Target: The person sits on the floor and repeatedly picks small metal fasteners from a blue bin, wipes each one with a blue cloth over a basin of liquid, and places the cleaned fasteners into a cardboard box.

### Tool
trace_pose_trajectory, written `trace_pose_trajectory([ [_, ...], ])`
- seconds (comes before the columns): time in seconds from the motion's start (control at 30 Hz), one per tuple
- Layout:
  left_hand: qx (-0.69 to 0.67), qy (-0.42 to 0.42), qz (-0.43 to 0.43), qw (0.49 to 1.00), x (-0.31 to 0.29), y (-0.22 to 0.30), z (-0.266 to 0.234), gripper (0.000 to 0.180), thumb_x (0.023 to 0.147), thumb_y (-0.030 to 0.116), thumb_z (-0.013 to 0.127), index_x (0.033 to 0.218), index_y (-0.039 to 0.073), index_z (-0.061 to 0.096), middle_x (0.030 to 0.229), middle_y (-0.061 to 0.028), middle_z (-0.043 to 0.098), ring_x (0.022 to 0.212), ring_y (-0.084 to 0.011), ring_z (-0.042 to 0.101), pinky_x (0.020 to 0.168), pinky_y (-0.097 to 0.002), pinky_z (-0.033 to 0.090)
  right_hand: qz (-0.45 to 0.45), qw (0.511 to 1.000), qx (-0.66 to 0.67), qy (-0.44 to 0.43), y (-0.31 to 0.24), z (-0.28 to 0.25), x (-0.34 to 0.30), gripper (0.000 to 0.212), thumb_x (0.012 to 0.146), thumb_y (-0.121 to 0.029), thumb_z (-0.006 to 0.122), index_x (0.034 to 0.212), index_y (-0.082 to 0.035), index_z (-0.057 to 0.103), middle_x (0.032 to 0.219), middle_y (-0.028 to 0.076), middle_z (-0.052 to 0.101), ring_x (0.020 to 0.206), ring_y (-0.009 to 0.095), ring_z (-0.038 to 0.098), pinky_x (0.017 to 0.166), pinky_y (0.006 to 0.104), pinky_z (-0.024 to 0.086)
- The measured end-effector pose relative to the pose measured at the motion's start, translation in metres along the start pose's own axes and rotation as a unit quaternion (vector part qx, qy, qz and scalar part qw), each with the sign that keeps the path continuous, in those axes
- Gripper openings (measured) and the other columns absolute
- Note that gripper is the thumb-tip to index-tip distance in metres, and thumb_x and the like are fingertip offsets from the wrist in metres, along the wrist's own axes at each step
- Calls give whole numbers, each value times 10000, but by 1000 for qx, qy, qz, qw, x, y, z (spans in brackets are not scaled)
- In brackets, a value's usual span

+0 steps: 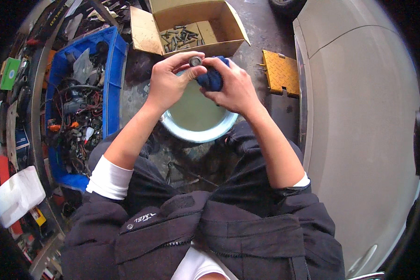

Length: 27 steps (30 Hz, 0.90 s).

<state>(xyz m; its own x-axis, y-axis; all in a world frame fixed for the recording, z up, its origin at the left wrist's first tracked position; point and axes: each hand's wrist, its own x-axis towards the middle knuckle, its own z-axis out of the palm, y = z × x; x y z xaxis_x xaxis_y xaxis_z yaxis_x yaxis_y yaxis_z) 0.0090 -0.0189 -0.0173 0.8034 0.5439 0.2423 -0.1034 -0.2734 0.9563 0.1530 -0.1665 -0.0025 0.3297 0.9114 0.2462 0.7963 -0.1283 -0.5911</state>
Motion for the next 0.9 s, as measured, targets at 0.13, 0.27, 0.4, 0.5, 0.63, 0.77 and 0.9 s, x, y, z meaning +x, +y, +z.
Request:
trace_pose_trajectory([
  [0.13, -77, 34, -40, 996, 4, -4, 0, 393, 944, 249, 777, 1245, 3, 722, 1081, -64, 740, 1017, -109, 688, 922, -261, 567, 74, 990, 106, 51, 4, 7, -1, 743, 740, -392, 897, 1313, -145, 492, 1093, 247, 698, 1006, 462, 710, 868, 500, 587],
  [0.27, -107, 87, -60, 989, 4, -18, -4, 468, 968, 351, 741, 1272, -1, 690, 1006, -44, 713, 907, -89, 641, 867, -213, 538, 169, 970, 156, 78, 6, 0, 6, 824, 747, -443, 912, 1329, -119, 426, 1069, 241, 711, 992, 413, 738, 878, 477, 589],
  [0.4, -209, 31, -124, 970, 3, -6, -1, 372, 969, 225, 767, 1257, 7, 679, 1027, -51, 717, 900, -89, 667, 837, -228, 565, 160, 966, 188, 81, 3, 3, 3, 629, 810, -427, 871, 1299, -142, 597, 1078, 191, 731, 1013, 353, 748, 876, 435, 594],
  [0.5, -140, -30, -87, 986, 1, 1, -2, 312, 942, 83, 786, 1231, -1, 702, 1036, -38, 729, 953, -82, 675, 846, -240, 567, 78, 973, 198, 92, 4, 5, 3, 494, 840, -400, 848, 1237, -155, 684, 1083, 179, 736, 997, 345, 748, 866, 428, 597],
  [0.63, -26, 1, -45, 999, 0, 9, -1, 281, 915, 91, 812, 1169, -4, 738, 1004, -28, 742, 904, -66, 672, 819, -231, 558, 44, 988, 86, 124, 5, 5, 4, 460, 828, -371, 849, 1207, -157, 701, 1066, 186, 731, 969, 373, 737, 849, 453, 599],
  [0.77, 19, -13, -39, 999, 2, 9, -7, 264, 893, 105, 831, 1126, 4, 760, 981, -27, 754, 865, -73, 681, 791, -239, 562, 28, 988, 48, 144, 10, 4, 6, 451, 821, -388, 842, 1204, -193, 704, 1052, 177, 719, 950, 393, 730, 829, 477, 604],
  [0.9, 98, -28, -4, 995, -2, 5, -5, 231, 865, 111, 836, 1075, 31, 782, 971, -52, 774, 816, -105, 707, 765, -270, 578, 14, 994, -41, 98, 16, 9, 0, 426, 811, -402, 831, 1187, -240, 712, 1088, 161, 694, 928, 383, 730, 788, 487, 613],
])
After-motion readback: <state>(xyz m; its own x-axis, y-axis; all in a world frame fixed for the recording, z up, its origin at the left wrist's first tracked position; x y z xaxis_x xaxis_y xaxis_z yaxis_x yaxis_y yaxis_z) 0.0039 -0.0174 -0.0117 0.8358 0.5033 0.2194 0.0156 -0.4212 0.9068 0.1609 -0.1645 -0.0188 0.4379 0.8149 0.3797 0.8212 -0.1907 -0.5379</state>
